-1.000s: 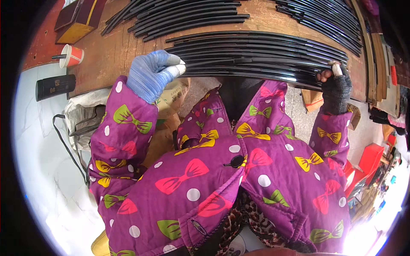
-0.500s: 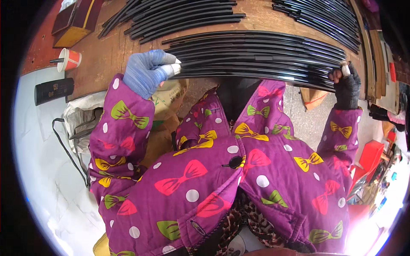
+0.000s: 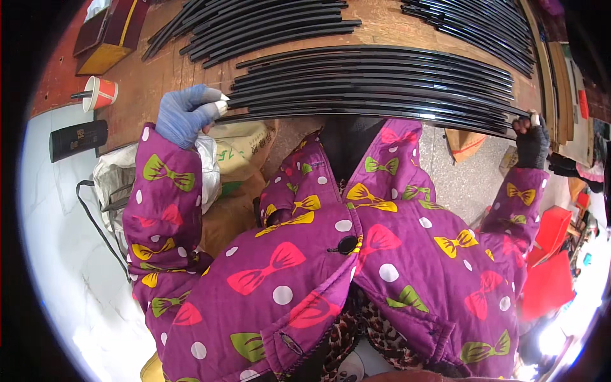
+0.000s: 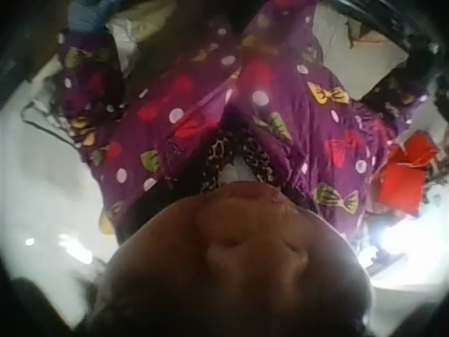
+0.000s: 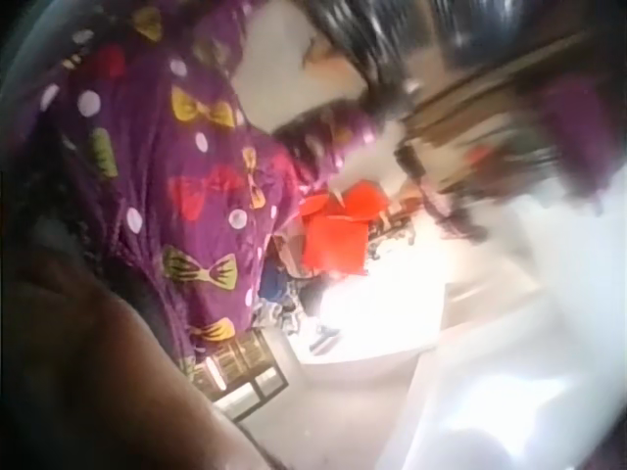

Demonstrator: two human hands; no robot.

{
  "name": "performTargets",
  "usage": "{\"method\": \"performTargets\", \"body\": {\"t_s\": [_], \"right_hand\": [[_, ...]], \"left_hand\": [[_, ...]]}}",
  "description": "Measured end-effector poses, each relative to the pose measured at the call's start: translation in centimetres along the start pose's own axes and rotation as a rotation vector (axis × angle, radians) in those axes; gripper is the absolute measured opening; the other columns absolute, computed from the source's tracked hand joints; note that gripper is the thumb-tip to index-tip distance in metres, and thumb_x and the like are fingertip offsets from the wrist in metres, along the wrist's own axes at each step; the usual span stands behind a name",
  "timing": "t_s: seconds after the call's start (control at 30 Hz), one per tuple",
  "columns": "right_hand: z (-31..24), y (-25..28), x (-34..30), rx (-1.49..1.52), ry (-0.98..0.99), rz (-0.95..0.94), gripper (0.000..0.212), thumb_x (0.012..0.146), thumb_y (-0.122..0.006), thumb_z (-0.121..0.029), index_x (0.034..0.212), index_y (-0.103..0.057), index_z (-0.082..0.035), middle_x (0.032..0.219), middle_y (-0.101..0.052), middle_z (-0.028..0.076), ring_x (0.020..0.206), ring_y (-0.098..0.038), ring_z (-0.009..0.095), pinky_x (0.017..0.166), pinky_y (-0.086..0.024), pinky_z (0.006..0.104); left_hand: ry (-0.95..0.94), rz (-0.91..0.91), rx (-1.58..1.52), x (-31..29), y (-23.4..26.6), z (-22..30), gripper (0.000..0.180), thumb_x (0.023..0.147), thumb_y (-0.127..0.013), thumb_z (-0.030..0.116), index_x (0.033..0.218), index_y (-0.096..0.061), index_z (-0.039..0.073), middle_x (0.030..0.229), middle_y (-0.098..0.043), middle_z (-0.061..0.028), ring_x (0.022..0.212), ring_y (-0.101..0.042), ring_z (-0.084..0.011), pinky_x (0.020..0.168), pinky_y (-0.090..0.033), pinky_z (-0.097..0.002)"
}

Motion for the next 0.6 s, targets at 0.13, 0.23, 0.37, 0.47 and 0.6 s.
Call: {"method": "performTargets", "body": {"t_s": [0.13, 0.23, 0.37, 0.47, 0.6], "right_hand": [[-0.8, 1.6, 0.6, -0.074, -0.072, 0.032, 0.015, 0.084, -0.045, -0.006, 0.094, -0.052, 0.001, 0.064, -0.047, 0.004, 0.053, -0.042, 0.014, 0.053, -0.036, 0.0297], [-0.9, 0.9, 0.8, -0.388, -0.100, 0.209, 0.012, 0.082, -0.051, -0.010, 0.085, -0.056, 0.000, 0.062, -0.049, 0.005, 0.054, -0.046, 0.013, 0.048, -0.037, 0.0273], [-2.3, -2.8, 0.6, -1.024, -0.003, 0.367, 0.012, 0.080, -0.054, -0.015, 0.083, -0.058, -0.004, 0.063, -0.053, 0.003, 0.057, -0.049, 0.012, 0.054, -0.040, 0.0257], [-0.3, -5.6, 3.0, -1.375, 0.332, 0.214, 0.013, 0.080, -0.054, -0.017, 0.086, -0.056, -0.006, 0.066, -0.054, 0.007, 0.059, -0.048, 0.012, 0.059, -0.040, 0.0252], [0.9, -11.2, 6.1, -1.727, 0.479, 0.033, 0.019, 0.080, -0.054, -0.023, 0.091, -0.057, -0.008, 0.078, -0.058, 0.013, 0.078, -0.057, 0.029, 0.069, -0.044, 0.0370]], "left_hand": [[-0.016, -0.018, 0.071, 0.2, -1.1, 0.8, 0.014, 0.070, -0.064, 0.001, 0.083, -0.063, -0.002, 0.066, -0.057, -0.0025, 0.053, -0.049, -0.0066, 0.048, -0.038, -0.0191], [-0.155, 0.064, 0.148, 0.1, -2.0, 0.6, 0.012, 0.070, -0.063, -0.002, 0.082, -0.062, -0.003, 0.070, -0.053, -0.0014, 0.056, -0.049, -0.0072, 0.049, -0.037, -0.0182], [-0.176, 0.117, 0.165, 0.8, -2.5, 0.6, 0.012, 0.071, -0.063, 0.000, 0.083, -0.062, -0.001, 0.075, -0.054, 0.0003, 0.071, -0.053, -0.0086, 0.063, -0.042, -0.0193], [-0.163, 0.165, 0.272, 0.9, -2.7, 1.7, 0.012, 0.072, -0.064, 0.004, 0.083, -0.062, 0.000, 0.078, -0.056, -0.0019, 0.072, -0.055, -0.0112, 0.064, -0.044, -0.0221], [-0.486, 0.263, 0.789, 3.0, -2.5, 3.9, 0.018, 0.074, -0.061, 0.013, 0.091, -0.061, 0.005, 0.089, -0.058, -0.0089, 0.076, -0.058, -0.0210, 0.069, -0.046, -0.0269]]}}
Point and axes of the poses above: each hand's wrist, its own x-axis towards the middle knuckle, its own y-axis out of the back of the hand, z = x × y, the point moved 2 cm from there along x, towards the middle knuckle
